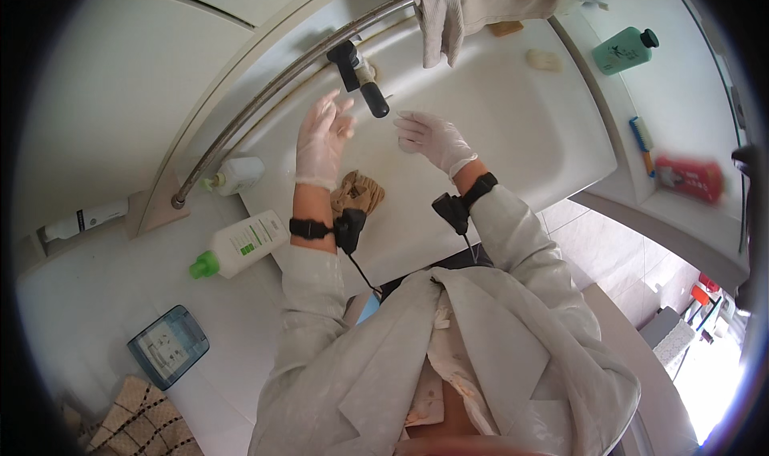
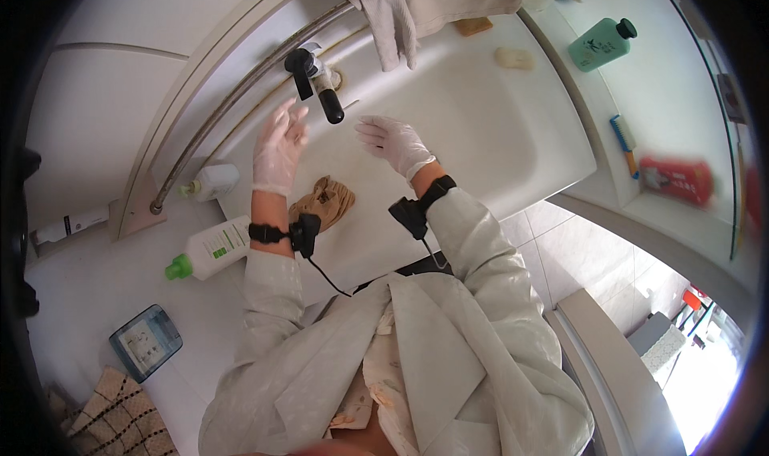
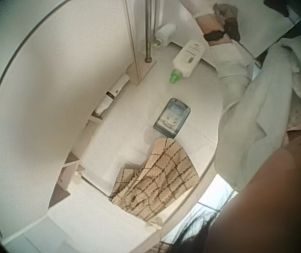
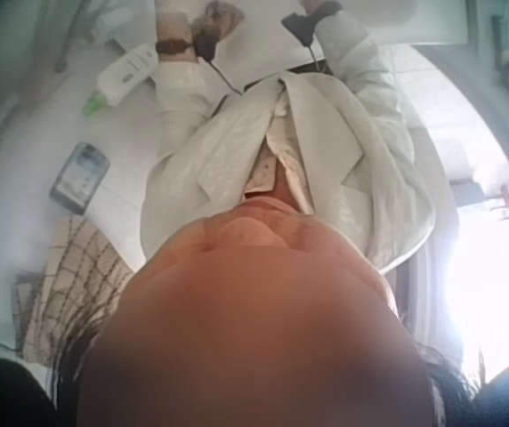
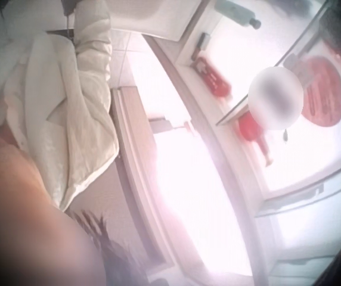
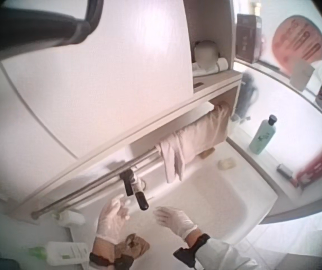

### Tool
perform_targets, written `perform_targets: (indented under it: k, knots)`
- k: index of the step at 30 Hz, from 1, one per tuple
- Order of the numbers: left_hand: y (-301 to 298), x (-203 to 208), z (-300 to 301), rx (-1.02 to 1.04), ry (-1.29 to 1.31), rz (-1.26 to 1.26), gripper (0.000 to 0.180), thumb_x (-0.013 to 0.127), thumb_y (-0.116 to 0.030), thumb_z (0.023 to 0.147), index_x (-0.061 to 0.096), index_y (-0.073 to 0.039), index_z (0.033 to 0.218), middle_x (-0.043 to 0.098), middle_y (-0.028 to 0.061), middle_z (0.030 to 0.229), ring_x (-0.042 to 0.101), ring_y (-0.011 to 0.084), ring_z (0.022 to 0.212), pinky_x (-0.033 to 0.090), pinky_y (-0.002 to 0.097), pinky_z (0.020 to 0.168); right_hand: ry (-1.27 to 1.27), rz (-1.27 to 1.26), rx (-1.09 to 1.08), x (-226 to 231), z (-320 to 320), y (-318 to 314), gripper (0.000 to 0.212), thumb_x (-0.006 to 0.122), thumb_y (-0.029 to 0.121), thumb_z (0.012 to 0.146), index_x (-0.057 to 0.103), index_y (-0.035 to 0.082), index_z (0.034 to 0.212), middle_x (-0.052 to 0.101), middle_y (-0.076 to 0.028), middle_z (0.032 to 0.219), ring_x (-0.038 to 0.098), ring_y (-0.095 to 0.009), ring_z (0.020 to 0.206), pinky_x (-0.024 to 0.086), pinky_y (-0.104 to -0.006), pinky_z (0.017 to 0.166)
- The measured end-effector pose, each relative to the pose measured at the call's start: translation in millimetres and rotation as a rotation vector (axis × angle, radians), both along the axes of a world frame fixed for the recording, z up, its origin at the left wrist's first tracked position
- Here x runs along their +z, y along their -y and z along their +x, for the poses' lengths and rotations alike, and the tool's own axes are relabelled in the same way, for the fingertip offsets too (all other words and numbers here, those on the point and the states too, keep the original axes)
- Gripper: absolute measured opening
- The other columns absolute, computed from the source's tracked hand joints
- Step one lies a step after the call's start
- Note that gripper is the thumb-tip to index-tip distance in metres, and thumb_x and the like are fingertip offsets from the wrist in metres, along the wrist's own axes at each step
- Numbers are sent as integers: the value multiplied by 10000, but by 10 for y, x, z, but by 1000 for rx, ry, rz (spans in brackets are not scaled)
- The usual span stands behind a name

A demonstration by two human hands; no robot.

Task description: The person repeatedly wets, scrubs, and rinses a single tan cloth in a white sink. They open and close the drain plug multiple times, squeeze the cloth under running water, and continue scrubbing by hand throughout the clip.

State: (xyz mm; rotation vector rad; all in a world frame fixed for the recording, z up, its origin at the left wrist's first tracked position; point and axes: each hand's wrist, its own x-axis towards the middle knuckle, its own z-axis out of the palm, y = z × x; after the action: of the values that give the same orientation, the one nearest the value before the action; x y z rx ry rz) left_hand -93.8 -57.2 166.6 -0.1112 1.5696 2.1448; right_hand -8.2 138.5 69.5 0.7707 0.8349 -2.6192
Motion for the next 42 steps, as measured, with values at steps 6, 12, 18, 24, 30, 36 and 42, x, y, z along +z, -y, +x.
perform_targets:
  k: [6, 12, 18, 24, 30, 36, 42]
  knots:
    - [-282, 94, -253, 2, 163, 151, 231, 563, -51, 934, 574, 46, 1143, 627, 253, 1161, 645, 246, 923, 476, 306, 695, 59, -88, -53, 0, -160, 127, 365, 456, 252, 1006, 555, -15, 1235, 584, -149, 1283, 567, -272, 1174, 457, -395, 1012]
    - [-309, 164, -352, 64, 171, 251, 222, 576, 6, 892, 560, 84, 1099, 627, 267, 1133, 642, 293, 1051, 495, 341, 724, 113, -269, -160, -6, -224, 280, 333, 501, 218, 990, 550, -37, 1197, 586, -173, 1257, 577, -285, 1162, 457, -397, 1020]
    - [-132, -123, -282, 108, 111, 26, 314, 593, -188, 931, 590, 4, 1179, 639, 204, 1166, 626, 220, 1050, 488, 334, 807, -139, 433, 47, 131, -206, 460, 298, 570, 215, 957, 602, -48, 1094, 669, -107, 975, 657, -237, 909, 524, -340, 824]
    - [-249, -885, -64, -728, 861, 1297, 393, 530, -297, 969, 585, -3, 1224, 661, 87, 1132, 623, 189, 997, 490, 303, 816, 20, -590, -212, -270, -316, 666, 235, 551, 193, 955, 623, -8, 1054, 683, -150, 959, 666, -254, 852, 558, -326, 732]
    - [-883, -1011, 87, -122, 584, 359, 314, 488, -222, 970, 607, -6, 1164, 646, 18, 908, 594, 125, 724, 494, 208, 603, -137, -272, -335, -267, -192, 69, 214, 516, 168, 977, 601, 32, 1118, 635, -171, 1106, 621, -277, 1022, 506, -352, 919]
    - [-677, -759, 42, 127, 448, 159, 254, 548, -182, 962, 631, 3, 1114, 631, 19, 816, 618, 140, 731, 526, 244, 666, 17, -260, -206, 133, -445, 408, 161, 518, 78, 943, 611, 15, 1058, 644, -161, 1080, 645, -251, 968, 540, -345, 840]
    - [-339, -366, -191, 53, -728, -827, 363, 509, -179, 972, 526, 8, 1282, 582, 159, 1186, 540, 275, 1116, 423, 403, 1002, -287, -140, 18, 155, -352, 324, 236, 516, 88, 958, 578, -27, 1155, 657, -116, 1067, 646, -213, 916, 533, -318, 841]
